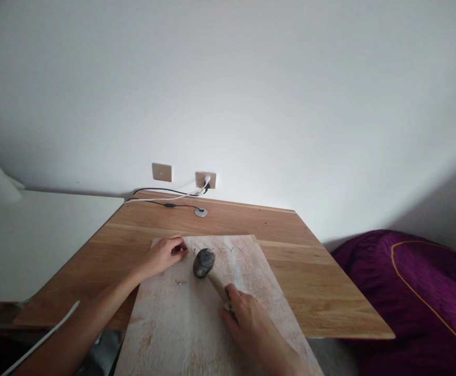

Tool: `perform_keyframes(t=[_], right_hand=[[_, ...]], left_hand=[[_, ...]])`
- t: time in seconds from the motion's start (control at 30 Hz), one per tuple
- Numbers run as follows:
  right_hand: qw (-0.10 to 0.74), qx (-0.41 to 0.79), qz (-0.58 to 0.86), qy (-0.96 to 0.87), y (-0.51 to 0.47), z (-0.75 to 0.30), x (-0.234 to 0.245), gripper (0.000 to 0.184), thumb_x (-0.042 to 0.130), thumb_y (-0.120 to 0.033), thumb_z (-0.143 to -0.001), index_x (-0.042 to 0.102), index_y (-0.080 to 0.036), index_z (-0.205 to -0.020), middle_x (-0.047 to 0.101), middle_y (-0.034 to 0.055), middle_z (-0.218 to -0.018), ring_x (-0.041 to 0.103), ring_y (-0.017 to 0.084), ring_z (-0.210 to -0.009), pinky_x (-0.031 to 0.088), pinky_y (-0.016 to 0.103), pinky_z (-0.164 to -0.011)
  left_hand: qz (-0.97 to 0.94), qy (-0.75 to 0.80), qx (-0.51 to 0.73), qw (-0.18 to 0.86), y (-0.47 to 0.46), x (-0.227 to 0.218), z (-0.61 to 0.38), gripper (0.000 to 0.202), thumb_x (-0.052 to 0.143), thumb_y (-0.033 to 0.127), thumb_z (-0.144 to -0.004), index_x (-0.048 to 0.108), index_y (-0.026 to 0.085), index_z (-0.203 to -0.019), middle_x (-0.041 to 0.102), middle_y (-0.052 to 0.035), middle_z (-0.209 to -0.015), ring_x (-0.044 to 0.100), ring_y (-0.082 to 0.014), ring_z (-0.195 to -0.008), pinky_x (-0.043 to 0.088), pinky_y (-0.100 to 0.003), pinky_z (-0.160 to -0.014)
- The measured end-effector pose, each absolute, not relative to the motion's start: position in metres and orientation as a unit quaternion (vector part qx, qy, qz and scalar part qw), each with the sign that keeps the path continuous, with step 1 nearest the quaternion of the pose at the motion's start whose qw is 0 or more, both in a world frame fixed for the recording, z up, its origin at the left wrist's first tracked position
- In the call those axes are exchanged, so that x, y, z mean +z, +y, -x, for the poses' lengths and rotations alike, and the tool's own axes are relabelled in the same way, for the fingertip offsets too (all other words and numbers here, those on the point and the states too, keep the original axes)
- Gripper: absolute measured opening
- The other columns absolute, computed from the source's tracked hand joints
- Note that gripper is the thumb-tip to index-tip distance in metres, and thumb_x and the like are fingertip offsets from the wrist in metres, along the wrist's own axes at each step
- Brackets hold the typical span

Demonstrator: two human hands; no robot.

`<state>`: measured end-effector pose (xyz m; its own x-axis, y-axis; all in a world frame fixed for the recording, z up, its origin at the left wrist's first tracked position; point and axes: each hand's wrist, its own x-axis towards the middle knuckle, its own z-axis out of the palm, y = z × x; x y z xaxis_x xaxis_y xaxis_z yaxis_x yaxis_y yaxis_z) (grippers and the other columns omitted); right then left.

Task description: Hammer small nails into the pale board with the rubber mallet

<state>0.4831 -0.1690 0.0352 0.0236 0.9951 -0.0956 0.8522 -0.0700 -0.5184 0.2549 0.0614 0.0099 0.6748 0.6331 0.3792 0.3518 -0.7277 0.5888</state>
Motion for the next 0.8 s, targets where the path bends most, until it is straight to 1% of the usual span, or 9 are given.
perform_keyframes(t=[0.13, 0.2, 0.27, 0.37, 0.43, 0.53, 0.67, 0.7, 0.8], right_hand=[[0.127, 0.225, 0.700, -0.666, -0.164, -0.486, 0.051, 0.044, 0.044, -0.039, -0.104, 0.062, -0.022, -0.140, 0.076, 0.0097, -0.107, 0.073, 0.028, -0.106, 0.053, 0.037, -0.087], [0.125, 0.240, 0.697, -0.664, -0.159, -0.485, 0.062, 0.040, 0.043, -0.043, -0.105, 0.065, -0.022, -0.130, 0.074, 0.0083, -0.100, 0.073, 0.027, -0.100, 0.052, 0.035, -0.083], [0.119, 0.280, 0.690, -0.657, -0.153, -0.486, 0.071, 0.038, 0.041, -0.049, -0.106, 0.065, -0.022, -0.116, 0.070, 0.0043, -0.086, 0.072, 0.022, -0.081, 0.052, 0.031, -0.071], [0.122, 0.374, 0.670, -0.629, -0.148, -0.490, 0.076, 0.040, 0.040, -0.058, -0.105, 0.059, -0.023, -0.104, 0.057, -0.0039, -0.066, 0.057, 0.014, -0.050, 0.041, 0.025, -0.046], [0.151, 0.395, 0.665, -0.615, -0.145, -0.491, 0.073, 0.042, 0.041, -0.063, -0.104, 0.058, -0.024, -0.103, 0.052, -0.0064, -0.061, 0.050, 0.012, -0.043, 0.033, 0.023, -0.039], [0.227, 0.342, 0.674, -0.614, -0.141, -0.485, 0.072, 0.044, 0.044, -0.065, -0.103, 0.061, -0.024, -0.105, 0.051, -0.0063, -0.060, 0.049, 0.011, -0.044, 0.033, 0.023, -0.042], [0.317, 0.276, 0.667, -0.615, -0.129, -0.466, 0.084, 0.047, 0.038, -0.061, -0.106, 0.061, -0.021, -0.118, 0.056, -0.0041, -0.063, 0.052, 0.014, -0.051, 0.037, 0.026, -0.049], [0.331, 0.258, 0.661, -0.622, -0.125, -0.462, 0.088, 0.046, 0.039, -0.060, -0.107, 0.061, -0.021, -0.117, 0.058, -0.0032, -0.065, 0.054, 0.015, -0.053, 0.039, 0.027, -0.052], [0.327, 0.215, 0.646, -0.656, -0.115, -0.451, 0.086, 0.037, 0.042, -0.053, -0.107, 0.062, -0.022, -0.111, 0.063, -0.0011, -0.069, 0.059, 0.017, -0.058, 0.041, 0.028, -0.057]], left_hand=[[-0.882, 0.282, 0.290, 0.244, 0.061, 0.011, -0.254, 0.013, 0.065, 0.018, -0.090, 0.063, 0.018, -0.077, 0.059, 0.0002, -0.078, 0.058, -0.0154, -0.071, 0.040, -0.026, -0.069], [-0.881, 0.284, 0.287, 0.246, 0.061, 0.011, -0.254, 0.014, 0.065, 0.018, -0.091, 0.063, 0.018, -0.077, 0.059, 0.0005, -0.077, 0.059, -0.0154, -0.071, 0.040, -0.026, -0.068], [-0.881, 0.283, 0.283, 0.251, 0.061, 0.011, -0.254, 0.014, 0.065, 0.017, -0.090, 0.063, 0.018, -0.076, 0.059, 0.0005, -0.077, 0.059, -0.0153, -0.072, 0.040, -0.026, -0.068], [-0.881, 0.282, 0.278, 0.259, 0.062, 0.011, -0.255, 0.013, 0.066, 0.016, -0.089, 0.064, 0.018, -0.076, 0.060, 0.0004, -0.077, 0.060, -0.0155, -0.073, 0.040, -0.026, -0.069], [-0.878, 0.286, 0.275, 0.269, 0.062, 0.010, -0.255, 0.012, 0.066, 0.017, -0.089, 0.065, 0.018, -0.078, 0.060, 0.0004, -0.077, 0.061, -0.0155, -0.073, 0.042, -0.026, -0.069], [-0.870, 0.289, 0.279, 0.285, 0.061, 0.010, -0.254, 0.004, 0.068, 0.018, -0.088, 0.069, 0.019, -0.092, 0.063, -0.0009, -0.088, 0.063, -0.0162, -0.079, 0.046, -0.028, -0.075], [-0.861, 0.295, 0.299, 0.288, 0.059, 0.008, -0.251, 0.057, 0.086, 0.029, -0.075, 0.061, 0.021, -0.126, 0.061, -0.0056, -0.114, 0.065, -0.0205, -0.093, 0.053, -0.033, -0.084], [-0.860, 0.297, 0.301, 0.287, 0.059, 0.007, -0.251, 0.064, 0.089, 0.032, -0.073, 0.059, 0.022, -0.128, 0.060, -0.0061, -0.117, 0.064, -0.0211, -0.094, 0.054, -0.035, -0.085], [-0.858, 0.294, 0.310, 0.284, 0.059, 0.006, -0.250, 0.065, 0.090, 0.037, -0.071, 0.057, 0.023, -0.125, 0.057, -0.0057, -0.117, 0.063, -0.0217, -0.093, 0.056, -0.037, -0.085]])
